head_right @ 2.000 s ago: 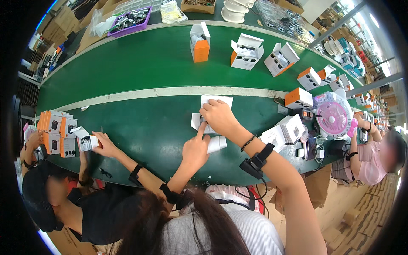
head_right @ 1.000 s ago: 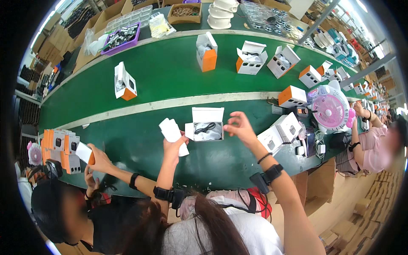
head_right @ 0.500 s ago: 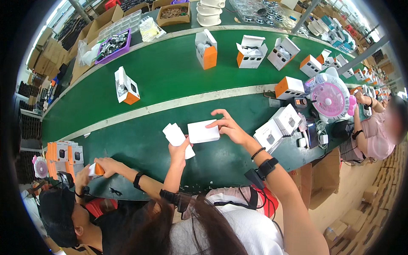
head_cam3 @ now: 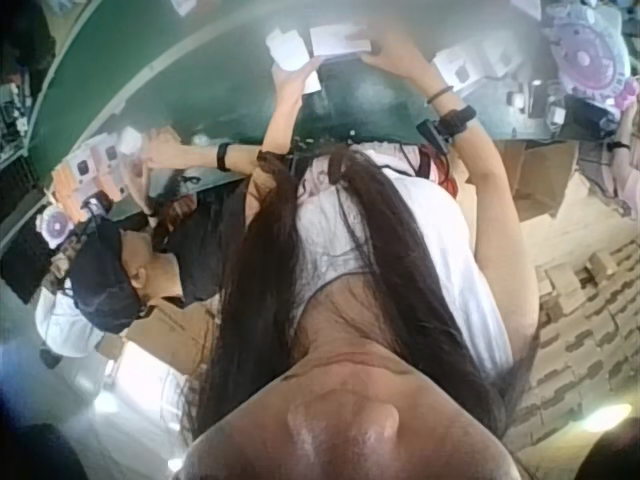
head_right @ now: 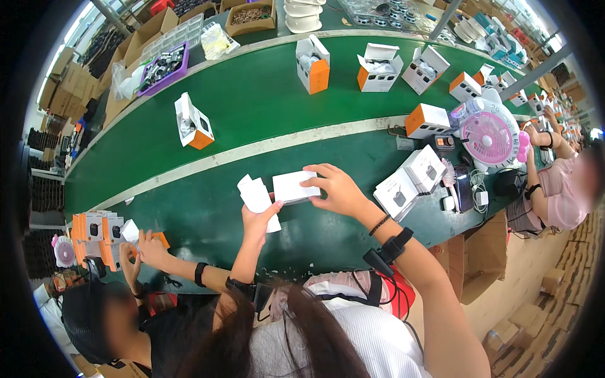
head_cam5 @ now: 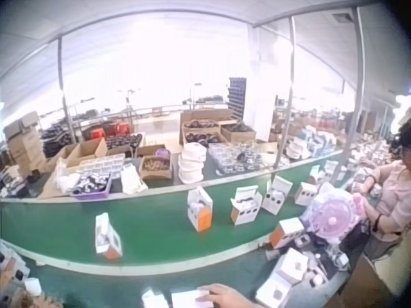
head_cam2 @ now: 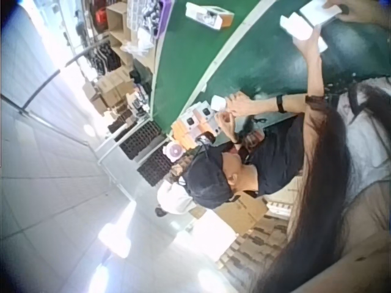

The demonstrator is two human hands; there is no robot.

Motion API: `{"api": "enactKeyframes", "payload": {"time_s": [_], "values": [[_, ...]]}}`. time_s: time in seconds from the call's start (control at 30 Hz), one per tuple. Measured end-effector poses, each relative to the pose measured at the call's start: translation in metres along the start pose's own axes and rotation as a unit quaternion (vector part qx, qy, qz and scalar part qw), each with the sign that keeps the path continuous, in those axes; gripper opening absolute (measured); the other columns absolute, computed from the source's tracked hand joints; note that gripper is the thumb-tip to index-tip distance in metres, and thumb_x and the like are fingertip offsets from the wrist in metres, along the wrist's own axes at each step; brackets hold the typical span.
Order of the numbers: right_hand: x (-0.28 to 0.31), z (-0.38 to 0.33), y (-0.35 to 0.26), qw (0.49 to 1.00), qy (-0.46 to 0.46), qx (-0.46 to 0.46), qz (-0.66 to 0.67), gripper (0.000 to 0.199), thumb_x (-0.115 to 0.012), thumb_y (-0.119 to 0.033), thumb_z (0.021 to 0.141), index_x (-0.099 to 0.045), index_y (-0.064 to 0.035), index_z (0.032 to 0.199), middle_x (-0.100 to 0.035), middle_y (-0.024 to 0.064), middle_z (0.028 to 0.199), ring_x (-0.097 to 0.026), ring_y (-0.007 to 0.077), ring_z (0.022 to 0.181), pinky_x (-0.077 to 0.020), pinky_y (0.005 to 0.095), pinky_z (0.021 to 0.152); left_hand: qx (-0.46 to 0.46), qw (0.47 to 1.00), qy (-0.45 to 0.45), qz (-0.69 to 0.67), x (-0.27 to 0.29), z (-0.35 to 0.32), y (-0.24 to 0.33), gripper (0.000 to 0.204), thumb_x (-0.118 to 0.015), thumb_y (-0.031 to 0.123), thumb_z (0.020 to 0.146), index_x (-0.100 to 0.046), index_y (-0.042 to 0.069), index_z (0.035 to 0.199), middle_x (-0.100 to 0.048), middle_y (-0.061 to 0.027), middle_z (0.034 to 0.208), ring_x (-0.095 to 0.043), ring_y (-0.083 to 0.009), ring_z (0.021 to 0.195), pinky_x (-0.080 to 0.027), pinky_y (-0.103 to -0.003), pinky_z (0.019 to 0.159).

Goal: Packing electronic devices, cables, and manuals into product boxes on an assembly line.

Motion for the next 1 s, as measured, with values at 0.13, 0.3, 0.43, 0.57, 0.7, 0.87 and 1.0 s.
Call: {"api": "enactKeyframes", "payload": {"time_s": [0.13,0.3,0.43,0.57,0.7,0.87,1.0], "values": [[-0.005,0.002,-0.012,1.0,-0.015,0.014,-0.018,0.03,-0.071,-0.009,0.07,-0.066,-0.012,0.099,-0.054,0.0099,0.125,-0.055,0.0283,0.108,-0.0492,0.0364,0.086,0.004,1.0,0.014,0.002,0.009,-0.001,-0.001,0.037,-0.078,0.002,0.07,-0.06,-0.003,0.102,-0.066,-0.0081,0.091,-0.064,-0.0155,0.077,-0.051,-0.027,0.068],[-0.026,0.005,0.011,0.986,-0.013,-0.067,0.154,0.028,-0.071,-0.01,0.073,-0.065,-0.0106,0.101,-0.052,0.0104,0.126,-0.052,0.0264,0.11,-0.0452,0.0349,0.091,0.08,0.995,0.035,-0.05,0.01,0.005,-0.01,0.03,-0.073,-0.004,0.07,-0.059,-0.002,0.096,-0.065,-0.0089,0.084,-0.063,-0.0173,0.068,-0.05,-0.028,0.061],[-0.05,-0.008,0.039,0.935,0.035,-0.123,0.33,0.03,-0.072,-0.009,0.072,-0.064,-0.011,0.101,-0.051,0.0114,0.127,-0.047,0.0268,0.118,-0.0389,0.0374,0.098,0.061,0.995,0.058,-0.053,0.004,0.003,-0.02,0.031,-0.071,-0.005,0.069,-0.058,-0.003,0.097,-0.064,-0.0088,0.082,-0.063,-0.018,0.067,-0.051,-0.03,0.061],[-0.039,0.001,0.026,0.968,-0.004,-0.035,0.247,0.045,-0.077,-0.013,0.066,-0.059,-0.0148,0.106,-0.045,0.0116,0.133,-0.042,0.0313,0.123,-0.035,0.0427,0.103,0.051,0.995,0.068,-0.055,0.005,0.003,-0.027,0.029,-0.069,-0.007,0.072,-0.057,-0.005,0.097,-0.064,-0.0097,0.082,-0.063,-0.0181,0.067,-0.051,-0.029,0.06],[0.009,0.014,0.038,0.994,-0.071,0.006,0.078,0.041,-0.076,-0.013,0.062,-0.055,-0.0118,0.097,-0.052,0.0121,0.124,-0.053,0.033,0.112,-0.0455,0.0377,0.09,0.01,0.993,0.114,-0.028,-0.024,-0.012,-0.014,0.032,-0.069,-0.008,0.075,-0.055,-0.004,0.103,-0.062,-0.0102,0.089,-0.061,-0.0168,0.068,-0.051,-0.028,0.059],[0.235,0.057,0.135,0.979,0.091,-0.084,0.16,0.032,-0.072,-0.006,0.062,-0.053,-0.0084,0.089,-0.057,0.0091,0.099,-0.065,0.0218,0.066,-0.0506,0.0328,0.063,-0.024,0.99,0.139,-0.011,-0.196,-0.036,0.071,0.036,-0.071,-0.006,0.074,-0.055,-0.001,0.106,-0.062,-0.0079,0.094,-0.059,-0.0132,0.074,-0.049,-0.028,0.066],[0.297,0.086,0.216,0.973,0.191,-0.097,0.083,0.033,-0.074,-0.008,0.064,-0.053,-0.007,0.089,-0.056,0.0091,0.098,-0.065,0.0203,0.066,-0.0503,0.0323,0.065,-0.041,0.993,0.102,0.05,-0.265,-0.028,0.076,0.03,-0.073,-0.004,0.072,-0.059,0.003,0.098,-0.064,-0.0043,0.092,-0.057,-0.011,0.076,-0.047,-0.027,0.068]]}}
Point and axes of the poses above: each hand's wrist, its own z-axis towards the middle knuckle, its own x-axis out of the back of the hand, y = z × x, the point moved 5 cm from there along z, towards the middle knuckle
